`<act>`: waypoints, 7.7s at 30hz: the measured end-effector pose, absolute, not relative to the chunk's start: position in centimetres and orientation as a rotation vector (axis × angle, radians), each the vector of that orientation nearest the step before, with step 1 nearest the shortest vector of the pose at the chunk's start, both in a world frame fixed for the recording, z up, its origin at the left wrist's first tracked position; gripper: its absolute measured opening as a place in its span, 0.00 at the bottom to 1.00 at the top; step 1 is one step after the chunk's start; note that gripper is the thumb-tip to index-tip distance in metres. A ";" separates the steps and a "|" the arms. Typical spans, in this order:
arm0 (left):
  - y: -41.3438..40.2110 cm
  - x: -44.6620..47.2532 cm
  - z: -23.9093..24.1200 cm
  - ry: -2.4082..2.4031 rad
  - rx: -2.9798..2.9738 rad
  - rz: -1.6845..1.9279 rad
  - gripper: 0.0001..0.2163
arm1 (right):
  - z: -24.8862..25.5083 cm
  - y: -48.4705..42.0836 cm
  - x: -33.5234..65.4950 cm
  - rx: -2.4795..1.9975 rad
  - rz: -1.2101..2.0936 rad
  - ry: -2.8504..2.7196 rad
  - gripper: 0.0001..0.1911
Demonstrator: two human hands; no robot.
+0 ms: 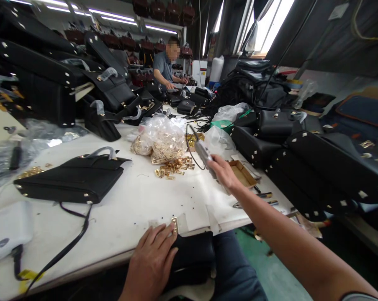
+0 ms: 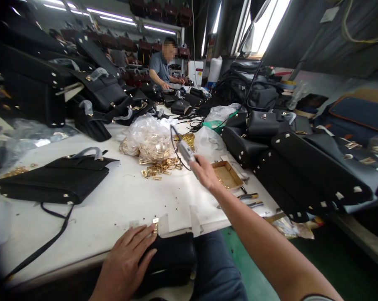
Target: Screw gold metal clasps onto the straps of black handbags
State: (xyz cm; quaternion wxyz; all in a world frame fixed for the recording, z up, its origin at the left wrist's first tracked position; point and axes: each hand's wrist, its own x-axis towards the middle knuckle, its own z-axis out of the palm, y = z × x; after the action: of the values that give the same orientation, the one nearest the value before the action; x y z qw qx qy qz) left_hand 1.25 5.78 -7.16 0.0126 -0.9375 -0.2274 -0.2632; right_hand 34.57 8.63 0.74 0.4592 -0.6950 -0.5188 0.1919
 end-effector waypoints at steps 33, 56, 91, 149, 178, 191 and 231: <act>5.1 1.6 -7.3 -0.875 -3.058 -0.935 0.13 | -0.1 11.4 34.7 -1.397 0.445 -0.704 0.27; 4.4 1.6 -7.2 -1.086 -3.161 -0.919 0.09 | -1.9 7.4 23.2 -1.270 0.786 -0.662 0.23; 4.4 1.9 -7.0 -1.122 -3.146 -0.963 0.08 | -0.9 6.0 21.0 -1.235 0.865 -0.594 0.23; 4.5 2.0 -7.5 -1.105 -3.110 -0.933 0.08 | -1.8 4.8 18.0 -1.192 0.906 -0.535 0.23; 4.6 2.0 -8.0 -1.142 -3.107 -0.924 0.08 | -3.0 7.3 18.5 -1.330 0.693 -0.705 0.22; 4.5 2.1 -8.0 -1.145 -3.092 -0.931 0.08 | -2.4 7.2 18.4 -1.291 0.696 -0.678 0.21; 4.6 2.1 -7.7 -1.169 -3.097 -0.981 0.07 | -0.8 5.0 17.8 -1.157 0.862 -0.561 0.17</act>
State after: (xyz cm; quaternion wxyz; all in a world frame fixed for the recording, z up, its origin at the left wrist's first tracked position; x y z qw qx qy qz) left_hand 2.09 4.60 -7.66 -0.1549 -0.8862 -0.3345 -0.2807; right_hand 17.79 5.01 -0.80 0.7150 -0.5226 -0.2531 0.3893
